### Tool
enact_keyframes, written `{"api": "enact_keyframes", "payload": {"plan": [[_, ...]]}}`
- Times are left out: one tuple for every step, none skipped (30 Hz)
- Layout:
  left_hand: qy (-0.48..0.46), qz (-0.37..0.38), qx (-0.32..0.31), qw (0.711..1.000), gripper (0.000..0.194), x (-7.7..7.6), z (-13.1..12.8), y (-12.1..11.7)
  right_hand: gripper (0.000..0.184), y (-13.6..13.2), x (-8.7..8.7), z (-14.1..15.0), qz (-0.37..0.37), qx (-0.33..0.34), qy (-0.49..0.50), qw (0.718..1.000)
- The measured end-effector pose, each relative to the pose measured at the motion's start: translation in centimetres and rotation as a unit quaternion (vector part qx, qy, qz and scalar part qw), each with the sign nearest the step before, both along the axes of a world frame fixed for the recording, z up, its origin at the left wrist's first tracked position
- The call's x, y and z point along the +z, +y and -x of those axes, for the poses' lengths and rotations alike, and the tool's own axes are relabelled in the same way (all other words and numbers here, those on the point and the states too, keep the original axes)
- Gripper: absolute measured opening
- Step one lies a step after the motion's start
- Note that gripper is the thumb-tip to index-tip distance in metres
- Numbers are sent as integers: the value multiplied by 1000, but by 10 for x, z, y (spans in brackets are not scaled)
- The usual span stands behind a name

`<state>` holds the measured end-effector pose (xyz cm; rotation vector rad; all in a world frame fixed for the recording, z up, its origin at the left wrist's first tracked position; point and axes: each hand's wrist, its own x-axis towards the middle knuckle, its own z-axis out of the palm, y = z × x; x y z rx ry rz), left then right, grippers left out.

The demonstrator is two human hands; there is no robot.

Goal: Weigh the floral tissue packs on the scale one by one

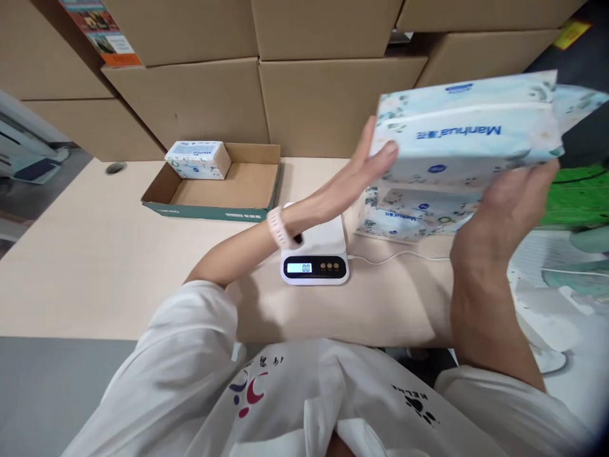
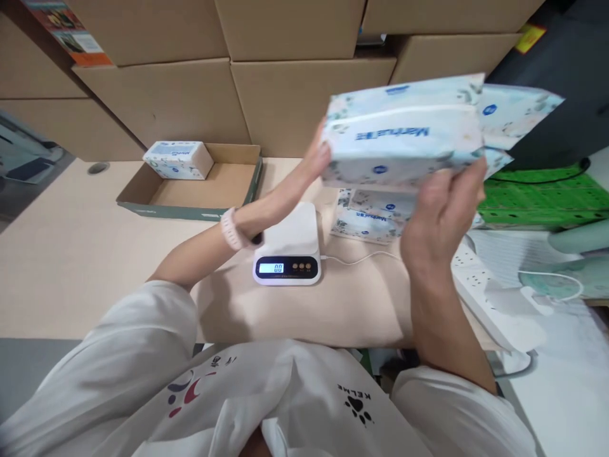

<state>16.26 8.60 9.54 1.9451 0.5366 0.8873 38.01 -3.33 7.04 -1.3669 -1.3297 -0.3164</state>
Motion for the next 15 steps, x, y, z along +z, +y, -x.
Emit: {"api": "enact_keyframes", "payload": {"plan": [[-18,-24,-5,1000,84,-3,25,-10,55,-10,-1,17,13,16,-6,1000],[-26,-41,-8,999,89,-8,50,-22,59,-18,-4,33,36,53,-23,998],[-28,-47,7,998,87,-13,74,-34,64,-23,-9,47,61,97,-41,993],[-19,-43,27,998,84,-20,96,-45,70,-26,-16,60,91,140,-56,984],[-4,-27,49,998,83,-27,113,-56,74,-26,-25,70,128,178,-62,974],[12,-3,67,998,83,-36,127,-65,78,-26,-35,78,169,208,-58,962],[28,25,82,996,85,-45,136,-72,80,-24,-46,84,208,231,-46,949],[41,55,92,993,89,-55,141,-76,81,-22,-57,87,243,247,-31,938],[50,82,97,991,92,-64,143,-79,82,-19,-67,88,272,258,-15,927],[54,103,100,988,95,-73,143,-79,83,-17,-75,89,295,264,-3,919],[55,115,104,986,97,-81,142,-79,85,-15,-81,88,310,265,6,913],[54,117,108,986,99,-87,139,-78,86,-13,-85,86,320,263,11,910],[52,113,108,986,99,-93,137,-76,87,-11,-88,85,326,260,14,909],[48,107,106,987,98,-97,136,-76,86,-11,-89,83,328,257,15,909],[44,101,106,988,97,-101,135,-76,85,-10,-90,82,326,255,15,910]]}}
